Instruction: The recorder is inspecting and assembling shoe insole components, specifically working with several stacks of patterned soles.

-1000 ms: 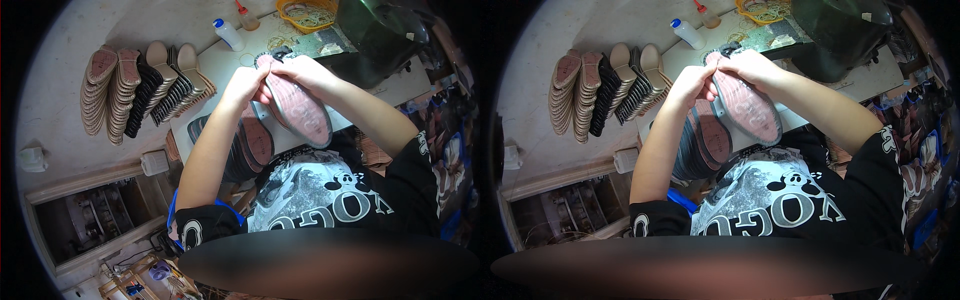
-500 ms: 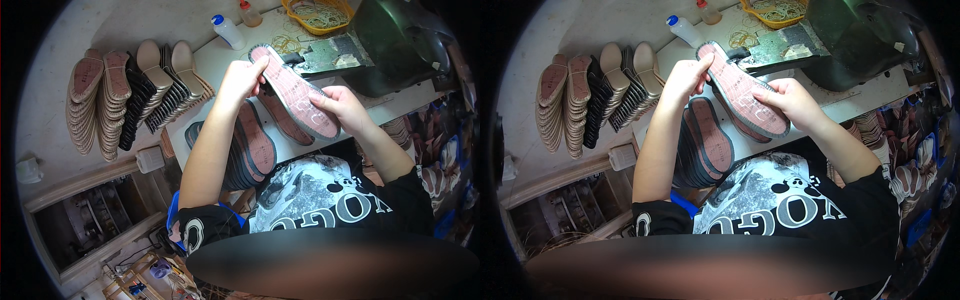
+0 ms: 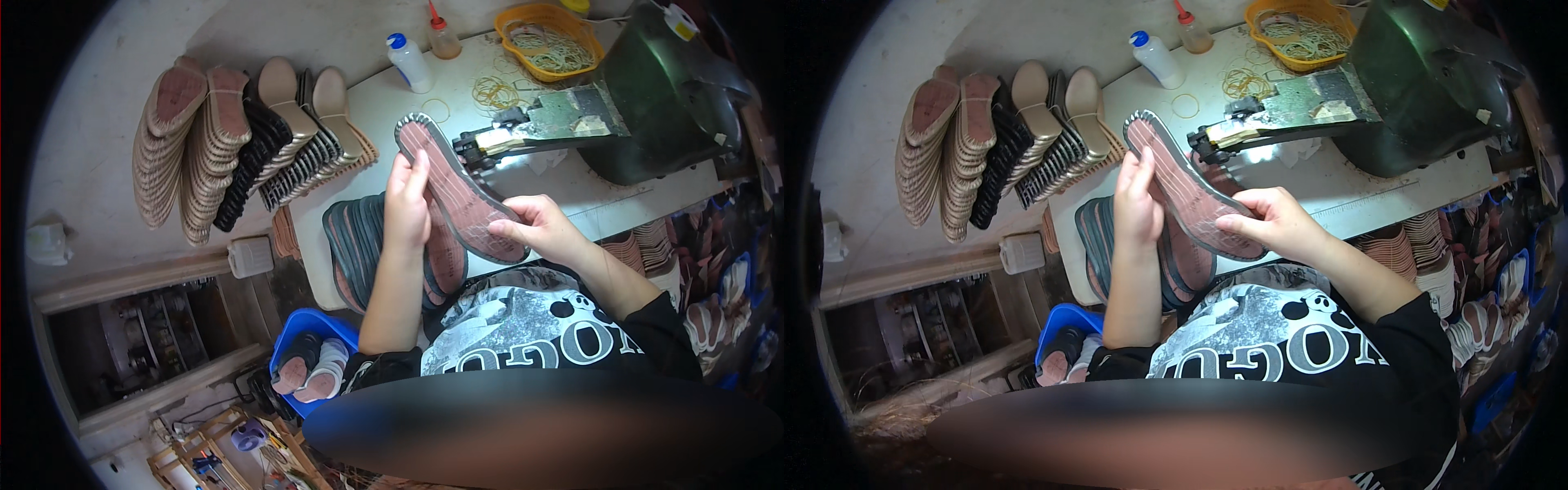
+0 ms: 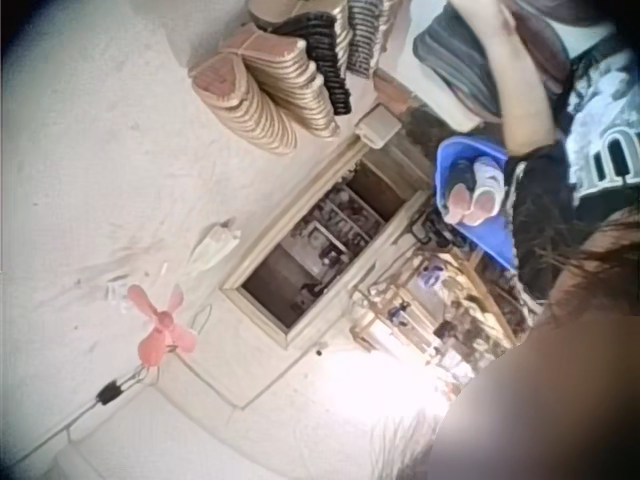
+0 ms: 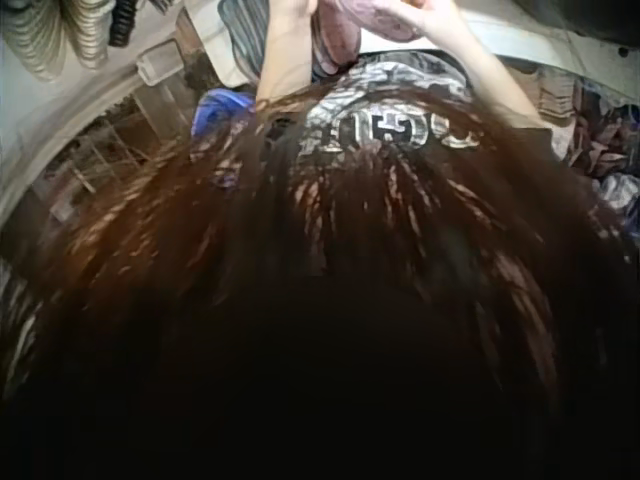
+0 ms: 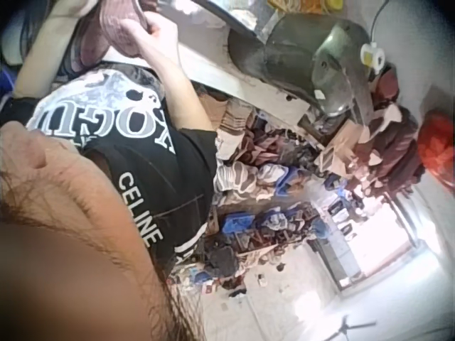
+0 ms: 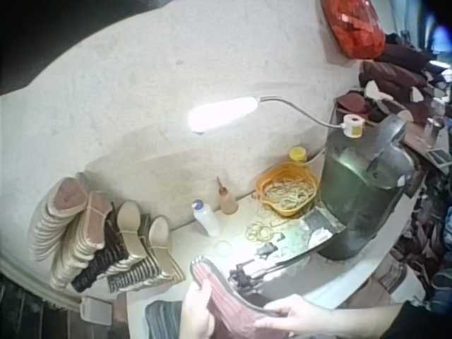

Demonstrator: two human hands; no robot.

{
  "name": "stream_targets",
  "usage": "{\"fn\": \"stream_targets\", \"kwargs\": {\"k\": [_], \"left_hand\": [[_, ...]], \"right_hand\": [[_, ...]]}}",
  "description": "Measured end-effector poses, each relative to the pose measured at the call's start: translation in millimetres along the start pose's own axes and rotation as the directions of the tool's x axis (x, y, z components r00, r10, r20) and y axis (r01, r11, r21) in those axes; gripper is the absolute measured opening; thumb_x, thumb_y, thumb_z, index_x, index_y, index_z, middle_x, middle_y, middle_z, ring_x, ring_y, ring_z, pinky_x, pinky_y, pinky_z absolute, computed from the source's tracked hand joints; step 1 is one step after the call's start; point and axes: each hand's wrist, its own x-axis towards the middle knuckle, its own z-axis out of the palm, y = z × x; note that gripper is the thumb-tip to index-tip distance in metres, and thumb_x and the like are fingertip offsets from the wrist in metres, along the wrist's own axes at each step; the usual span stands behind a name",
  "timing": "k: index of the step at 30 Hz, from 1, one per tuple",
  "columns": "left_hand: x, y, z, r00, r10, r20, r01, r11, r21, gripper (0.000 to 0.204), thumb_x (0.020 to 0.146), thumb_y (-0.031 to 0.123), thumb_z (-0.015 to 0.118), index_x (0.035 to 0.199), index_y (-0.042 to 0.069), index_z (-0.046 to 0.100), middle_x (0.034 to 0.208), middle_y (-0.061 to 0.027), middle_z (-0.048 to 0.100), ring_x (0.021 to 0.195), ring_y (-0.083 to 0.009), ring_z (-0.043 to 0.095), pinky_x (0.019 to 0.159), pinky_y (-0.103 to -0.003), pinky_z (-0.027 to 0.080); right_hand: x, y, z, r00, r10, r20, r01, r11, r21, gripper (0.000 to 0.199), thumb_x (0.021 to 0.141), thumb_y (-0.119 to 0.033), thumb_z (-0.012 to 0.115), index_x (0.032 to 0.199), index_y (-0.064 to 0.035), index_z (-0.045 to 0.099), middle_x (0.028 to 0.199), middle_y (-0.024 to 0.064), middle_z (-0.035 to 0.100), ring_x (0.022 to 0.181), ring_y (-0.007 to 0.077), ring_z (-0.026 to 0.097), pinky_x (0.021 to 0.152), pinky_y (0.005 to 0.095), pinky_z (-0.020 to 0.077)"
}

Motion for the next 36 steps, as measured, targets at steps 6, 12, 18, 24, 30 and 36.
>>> {"fn": "stream_targets", "kwargs": {"k": [6,12,18,24,30,36], "left_hand": [[-46.0,-19.0,12.6,0.956,0.259,0.139,-0.258,0.966,-0.027,0.050,0.101,0.029,0.037,0.141,0.001,0.027,0.138,-0.0239,0.042,0.120,-0.0360,0.050,0.102,-0.047,0.041],[-61.7,-31.9,29.6,0.883,0.456,0.106,-0.467,0.875,0.124,0.053,0.094,0.014,0.057,0.141,0.002,0.035,0.134,-0.0209,0.046,0.118,-0.0296,0.052,0.101,-0.040,0.042],[-70.4,-34.1,26.6,0.830,0.538,0.146,-0.556,0.785,0.274,0.046,0.082,-0.001,0.068,0.125,-0.002,0.053,0.106,-0.0072,0.053,0.100,-0.0148,0.055,0.089,-0.027,0.045],[-78.5,-36.9,25.0,0.838,0.519,0.167,-0.544,0.776,0.320,0.046,0.084,0.004,0.068,0.126,-0.003,0.051,0.107,-0.0084,0.053,0.099,-0.0142,0.055,0.088,-0.027,0.044],[-84.9,-37.3,46.3,0.911,0.365,0.190,-0.393,0.909,0.140,0.070,0.098,0.047,0.037,0.149,0.007,0.009,0.133,-0.0230,0.042,0.106,-0.0278,0.057,0.093,-0.042,0.046],[-93.2,-52.3,49.5,0.945,0.256,0.206,-0.116,0.846,-0.520,0.078,0.094,0.061,0.034,0.143,0.002,0.023,0.096,-0.0100,0.045,0.077,-0.0172,0.047,0.069,-0.033,0.043]], "right_hand": [[-13.1,38.1,-14.6,0.994,0.066,0.089,-0.083,0.977,0.196,0.033,0.092,-0.021,0.061,0.114,0.0017,0.055,0.092,0.0008,0.061,0.082,0.0088,0.058,0.074,0.0233,0.0473],[-22.9,88.1,-31.5,0.975,0.114,0.190,-0.193,0.857,0.478,0.046,0.095,-0.047,0.046,0.090,-0.0028,0.056,0.063,0.0020,0.044,0.051,0.0096,0.042,0.043,0.0212,0.0334],[-29.1,92.7,-21.5,0.833,0.178,0.524,-0.537,0.491,0.686,0.030,0.097,-0.027,0.044,0.095,-0.0009,0.059,0.065,0.0089,0.047,0.048,0.0102,0.039,0.037,0.0205,0.0311],[-35.1,102.4,-23.4,0.807,0.102,0.581,-0.554,0.470,0.687,0.038,0.097,-0.034,0.042,0.095,0.0007,0.058,0.066,0.0079,0.047,0.049,0.0109,0.041,0.038,0.0212,0.0318],[-46.5,76.8,-2.7,0.997,0.065,-0.032,-0.057,0.979,0.195,0.045,0.096,-0.048,0.045,0.089,-0.0047,0.054,0.075,-0.0012,0.050,0.066,0.0078,0.044,0.062,0.0214,0.0374],[-55.3,60.5,5.5,0.982,-0.186,-0.023,0.176,0.960,-0.216,0.027,0.090,-0.025,0.062,0.098,-0.0006,0.056,0.085,0.0045,0.058,0.081,0.0121,0.054,0.077,0.0273,0.0442]]}}
